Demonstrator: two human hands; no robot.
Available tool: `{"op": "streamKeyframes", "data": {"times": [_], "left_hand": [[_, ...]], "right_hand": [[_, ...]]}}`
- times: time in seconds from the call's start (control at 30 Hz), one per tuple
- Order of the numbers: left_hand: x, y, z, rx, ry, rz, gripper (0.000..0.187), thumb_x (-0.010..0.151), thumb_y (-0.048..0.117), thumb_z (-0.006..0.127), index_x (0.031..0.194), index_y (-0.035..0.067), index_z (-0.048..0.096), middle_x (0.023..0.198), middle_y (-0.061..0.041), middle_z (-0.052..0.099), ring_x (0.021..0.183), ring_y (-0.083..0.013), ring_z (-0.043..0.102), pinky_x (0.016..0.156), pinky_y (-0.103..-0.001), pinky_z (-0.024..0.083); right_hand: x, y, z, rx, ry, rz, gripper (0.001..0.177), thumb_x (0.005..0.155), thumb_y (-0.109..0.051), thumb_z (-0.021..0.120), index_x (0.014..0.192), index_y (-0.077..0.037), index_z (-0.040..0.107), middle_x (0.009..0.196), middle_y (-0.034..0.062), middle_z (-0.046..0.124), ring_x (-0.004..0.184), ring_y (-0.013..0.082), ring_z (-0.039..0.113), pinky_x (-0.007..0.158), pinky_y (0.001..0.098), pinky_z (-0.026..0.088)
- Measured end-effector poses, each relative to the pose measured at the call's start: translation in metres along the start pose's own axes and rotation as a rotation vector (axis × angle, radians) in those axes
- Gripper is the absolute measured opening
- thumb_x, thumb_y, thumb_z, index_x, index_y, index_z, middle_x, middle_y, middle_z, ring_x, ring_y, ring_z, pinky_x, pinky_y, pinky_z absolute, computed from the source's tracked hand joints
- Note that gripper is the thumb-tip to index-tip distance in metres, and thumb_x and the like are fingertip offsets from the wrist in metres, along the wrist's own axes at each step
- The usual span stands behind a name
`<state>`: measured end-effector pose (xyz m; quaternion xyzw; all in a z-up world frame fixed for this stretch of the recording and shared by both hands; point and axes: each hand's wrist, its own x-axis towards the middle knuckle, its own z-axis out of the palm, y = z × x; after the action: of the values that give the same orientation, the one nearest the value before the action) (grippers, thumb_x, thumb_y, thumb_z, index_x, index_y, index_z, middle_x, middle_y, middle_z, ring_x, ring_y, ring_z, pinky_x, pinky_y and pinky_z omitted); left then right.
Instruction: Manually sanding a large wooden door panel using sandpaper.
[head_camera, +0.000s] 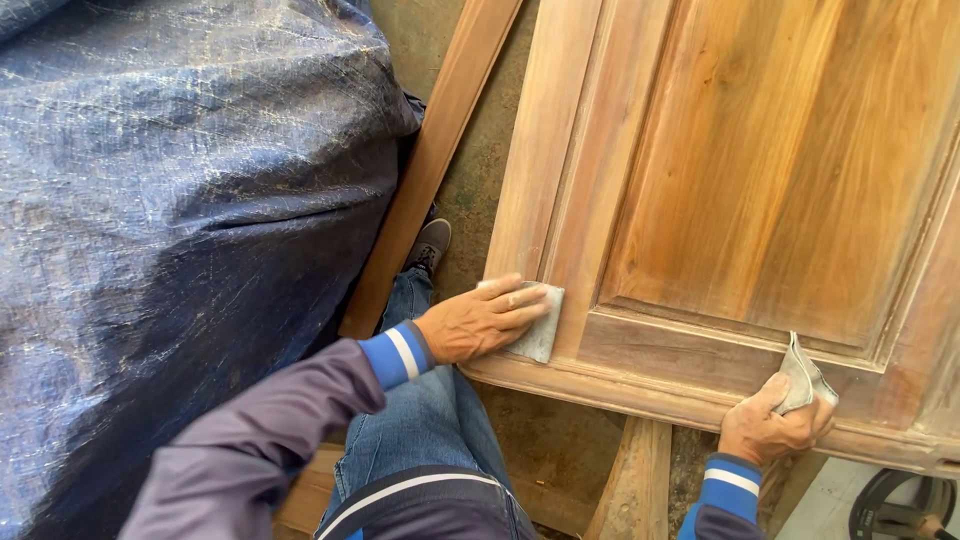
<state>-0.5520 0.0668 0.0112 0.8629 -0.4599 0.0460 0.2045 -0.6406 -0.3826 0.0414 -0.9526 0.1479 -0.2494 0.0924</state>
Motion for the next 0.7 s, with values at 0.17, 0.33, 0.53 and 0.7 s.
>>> {"op": "streamKeyframes", "data": {"times": [0.17,0.33,0.53,0.7], "left_hand": [[-0.007,-0.015,-0.009,-0.005,-0.234,0.17,0.061,0.092,0.021,0.048,0.152,0.012,0.044,0.163,-0.007,0.035,0.15,-0.0247,0.035,0.125,-0.047,0.024],[0.017,-0.027,-0.016,0.022,-0.265,0.282,0.055,0.097,0.021,0.048,0.152,0.018,0.046,0.157,-0.006,0.04,0.146,-0.0266,0.037,0.124,-0.05,0.025],[0.029,-0.03,-0.024,-0.111,-0.375,0.309,0.055,0.091,0.025,0.054,0.145,0.017,0.049,0.148,-0.012,0.05,0.141,-0.0299,0.042,0.12,-0.049,0.031],[0.038,0.0,-0.008,-0.056,-0.703,0.196,0.053,0.112,0.024,0.044,0.162,0.004,0.039,0.147,-0.025,0.052,0.125,-0.0372,0.054,0.108,-0.053,0.044]], "right_hand": [[0.0,-0.005,-0.003,-0.001,-0.005,-0.002,0.026,0.107,-0.015,0.058,0.121,0.002,0.072,0.118,0.0174,0.063,0.114,0.04,0.057,0.11,0.0541,0.043],[0.004,-0.007,-0.004,-0.007,-0.012,-0.014,0.024,0.109,-0.015,0.058,0.12,0.002,0.072,0.116,0.0174,0.064,0.113,0.04,0.057,0.11,0.0549,0.042],[0.005,-0.016,-0.005,0.013,-0.005,0.003,0.025,0.108,-0.015,0.058,0.121,0.001,0.073,0.116,0.017,0.064,0.114,0.039,0.057,0.109,0.0534,0.043],[0.006,-0.02,-0.009,0.02,-0.022,-0.008,0.029,0.106,-0.011,0.055,0.125,0.002,0.072,0.12,0.0169,0.064,0.117,0.0382,0.057,0.112,0.0533,0.042]]}}
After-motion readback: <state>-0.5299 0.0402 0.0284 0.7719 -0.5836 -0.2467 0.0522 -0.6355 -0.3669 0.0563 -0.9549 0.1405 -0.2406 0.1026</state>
